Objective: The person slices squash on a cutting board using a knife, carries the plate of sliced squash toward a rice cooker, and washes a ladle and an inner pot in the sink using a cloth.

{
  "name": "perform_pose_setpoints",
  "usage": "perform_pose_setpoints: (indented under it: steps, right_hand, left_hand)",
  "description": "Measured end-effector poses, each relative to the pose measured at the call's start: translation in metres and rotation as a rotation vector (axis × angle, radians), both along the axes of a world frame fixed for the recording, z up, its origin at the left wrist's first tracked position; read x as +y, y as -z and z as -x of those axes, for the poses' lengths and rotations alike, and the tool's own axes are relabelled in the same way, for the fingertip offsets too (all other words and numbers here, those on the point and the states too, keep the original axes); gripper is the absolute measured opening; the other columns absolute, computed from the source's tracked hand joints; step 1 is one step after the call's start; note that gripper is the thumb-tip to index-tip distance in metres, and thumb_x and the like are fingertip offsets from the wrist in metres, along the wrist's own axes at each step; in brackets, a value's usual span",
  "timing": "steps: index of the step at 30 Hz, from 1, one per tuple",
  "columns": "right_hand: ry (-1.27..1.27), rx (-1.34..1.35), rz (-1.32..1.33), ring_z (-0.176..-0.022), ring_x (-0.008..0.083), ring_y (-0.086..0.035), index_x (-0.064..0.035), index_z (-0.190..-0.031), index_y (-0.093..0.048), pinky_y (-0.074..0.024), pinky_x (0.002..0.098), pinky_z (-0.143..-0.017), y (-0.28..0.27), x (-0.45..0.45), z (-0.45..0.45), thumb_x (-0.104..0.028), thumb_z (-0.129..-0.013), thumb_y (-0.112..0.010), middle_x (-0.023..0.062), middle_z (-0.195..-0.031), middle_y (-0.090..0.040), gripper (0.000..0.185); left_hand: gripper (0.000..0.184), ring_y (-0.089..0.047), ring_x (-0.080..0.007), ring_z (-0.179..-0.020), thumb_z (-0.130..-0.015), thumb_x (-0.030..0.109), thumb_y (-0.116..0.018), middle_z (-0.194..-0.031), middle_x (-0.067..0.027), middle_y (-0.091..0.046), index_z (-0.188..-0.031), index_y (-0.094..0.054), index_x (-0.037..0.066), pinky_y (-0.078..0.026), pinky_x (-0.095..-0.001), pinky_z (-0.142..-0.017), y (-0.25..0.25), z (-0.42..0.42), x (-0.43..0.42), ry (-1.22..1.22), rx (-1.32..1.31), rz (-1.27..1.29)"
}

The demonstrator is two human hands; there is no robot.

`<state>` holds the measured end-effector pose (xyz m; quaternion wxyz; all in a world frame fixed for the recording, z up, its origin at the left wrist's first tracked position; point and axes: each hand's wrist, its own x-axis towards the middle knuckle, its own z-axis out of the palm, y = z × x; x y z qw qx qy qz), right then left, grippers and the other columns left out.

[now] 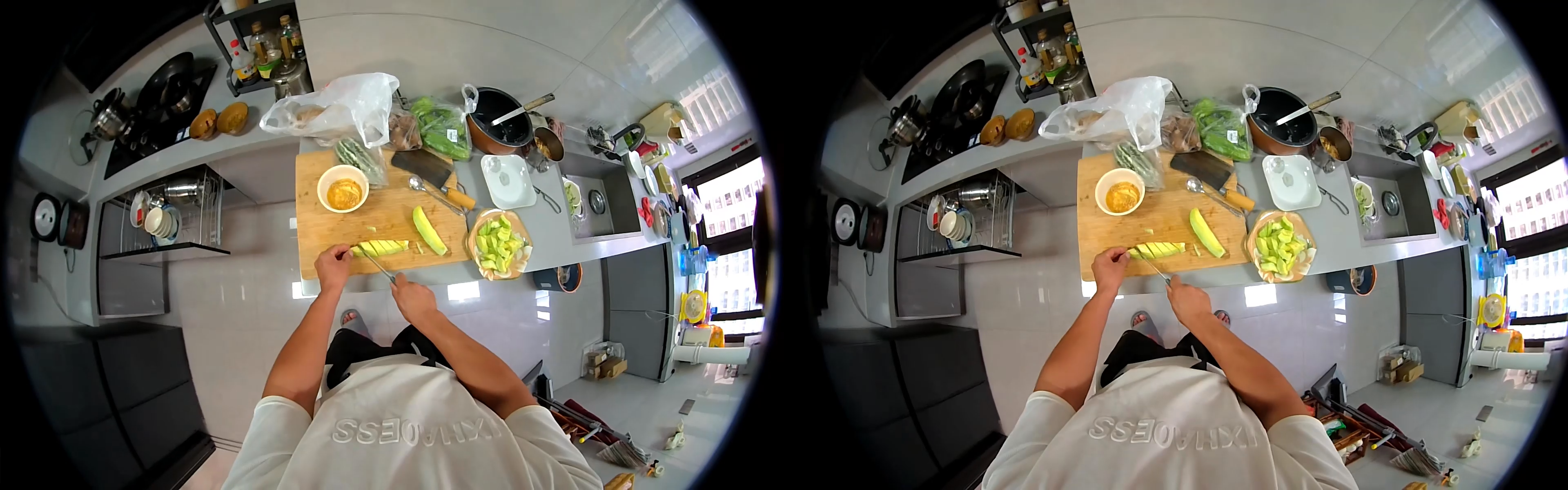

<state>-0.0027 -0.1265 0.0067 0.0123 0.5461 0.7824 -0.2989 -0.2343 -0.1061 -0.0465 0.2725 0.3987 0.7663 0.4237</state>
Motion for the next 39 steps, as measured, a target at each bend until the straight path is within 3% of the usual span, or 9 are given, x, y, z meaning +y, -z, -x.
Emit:
perform_pose_setpoints:
  steps: [6,8,9,11,17,21,34,36,39]
  right_hand:
    - [0.134,0.227,-0.038,-0.072,0.0463,-0.068,-0.0059,-0.104,-0.054,-0.0555,0.0553,-0.068,0.021,-0.030,-0.023,-0.035,-0.106,-0.055,0.0214,-0.079,-0.071,0.029]
    - [0.355,0.512,0.142,-0.050,0.0251,-0.062,-0.0055,-0.092,-0.054,-0.0515,0.0405,-0.049,0.033,-0.051,-0.034,-0.033,-0.107,-0.057,0.0107,-0.067,-0.063,0.032]
    - [0.370,0.514,0.148,-0.050,0.0251,-0.062,-0.0055,-0.092,-0.054,-0.0515,0.0405,-0.049,0.037,-0.059,-0.037,-0.033,-0.107,-0.057,0.0107,-0.067,-0.063,0.032]
    - [0.592,0.724,0.553,-0.044,0.0128,-0.053,-0.0062,-0.087,-0.055,-0.0423,0.0306,-0.041,0.043,-0.074,-0.038,-0.036,-0.109,-0.054,0.0035,-0.064,-0.056,0.037]
    - [0.739,0.874,0.530,-0.044,0.0132,-0.053,-0.0037,-0.088,-0.059,-0.0432,0.0311,-0.043,0.091,-0.086,0.011,-0.037,-0.109,-0.054,0.0036,-0.063,-0.058,0.039]
    - [0.777,0.870,0.538,-0.046,0.0146,-0.056,-0.0023,-0.090,-0.056,-0.0453,0.0326,-0.045,0.053,-0.074,0.041,-0.038,-0.109,-0.052,0.0051,-0.063,-0.059,0.041]
    - [0.661,0.774,0.292,-0.049,0.0176,-0.061,-0.0008,-0.094,-0.056,-0.0496,0.0338,-0.049,0.054,-0.061,0.058,-0.035,-0.109,-0.054,0.0093,-0.066,-0.064,0.038]
    - [0.651,0.755,0.160,-0.053,0.0322,-0.066,-0.0009,-0.094,-0.054,-0.0529,0.0438,-0.055,0.046,-0.051,0.044,-0.037,-0.108,-0.057,0.0188,-0.066,-0.064,0.038]
    - [0.749,0.790,0.285,-0.060,0.0403,-0.067,-0.0010,-0.094,-0.054,-0.0518,0.0482,-0.059,0.011,-0.038,0.003,-0.035,-0.107,-0.058,0.0224,-0.068,-0.064,0.037]
  left_hand:
    - [0.023,-0.075,-0.0224,-0.085,-0.085,0.004,-0.078,-0.092,-0.0120,-0.077,-0.108,-0.077,0.002,-0.059,-0.0328,-0.081,-0.008,0.009,-0.001,0.144,-0.041,0.029]
    - [0.036,-0.073,-0.0267,-0.094,-0.084,0.000,-0.076,-0.105,-0.0143,-0.073,-0.120,-0.072,0.003,-0.059,-0.0352,-0.081,-0.017,0.020,0.003,0.462,0.151,0.012]
    - [0.036,-0.073,-0.0267,-0.094,-0.084,0.000,-0.076,-0.105,-0.0143,-0.073,-0.120,-0.072,0.003,-0.059,-0.0352,-0.081,-0.019,0.025,0.007,0.475,0.151,0.020]
    - [0.048,-0.069,-0.0315,-0.104,-0.082,-0.002,-0.074,-0.117,-0.0168,-0.066,-0.129,-0.067,0.005,-0.058,-0.0393,-0.088,-0.022,0.032,0.018,0.651,0.134,-0.027]
    - [0.060,-0.066,-0.0344,-0.112,-0.080,-0.001,-0.074,-0.126,-0.0147,-0.063,-0.139,-0.064,0.010,-0.054,-0.0415,-0.100,-0.064,0.030,0.057,1.026,0.257,0.090]
    - [0.060,-0.066,-0.0336,-0.108,-0.082,-0.001,-0.075,-0.127,-0.0141,-0.063,-0.140,-0.063,0.010,-0.054,-0.0401,-0.096,-0.059,0.026,0.066,1.080,0.256,0.164]
    - [0.056,-0.066,-0.0212,-0.082,-0.083,0.000,-0.078,-0.098,-0.0111,-0.065,-0.137,-0.066,0.008,-0.056,-0.0324,-0.078,-0.047,0.017,0.043,0.831,0.031,0.072]
    - [0.056,-0.066,-0.0203,-0.080,-0.083,0.000,-0.078,-0.097,-0.0108,-0.065,-0.138,-0.066,0.008,-0.056,-0.0318,-0.077,-0.051,0.000,0.054,0.826,-0.015,0.035]
    - [0.055,-0.066,-0.0189,-0.081,-0.084,0.001,-0.078,-0.098,-0.0106,-0.065,-0.137,-0.067,0.008,-0.056,-0.0308,-0.076,-0.063,-0.040,0.071,0.852,-0.006,-0.035]
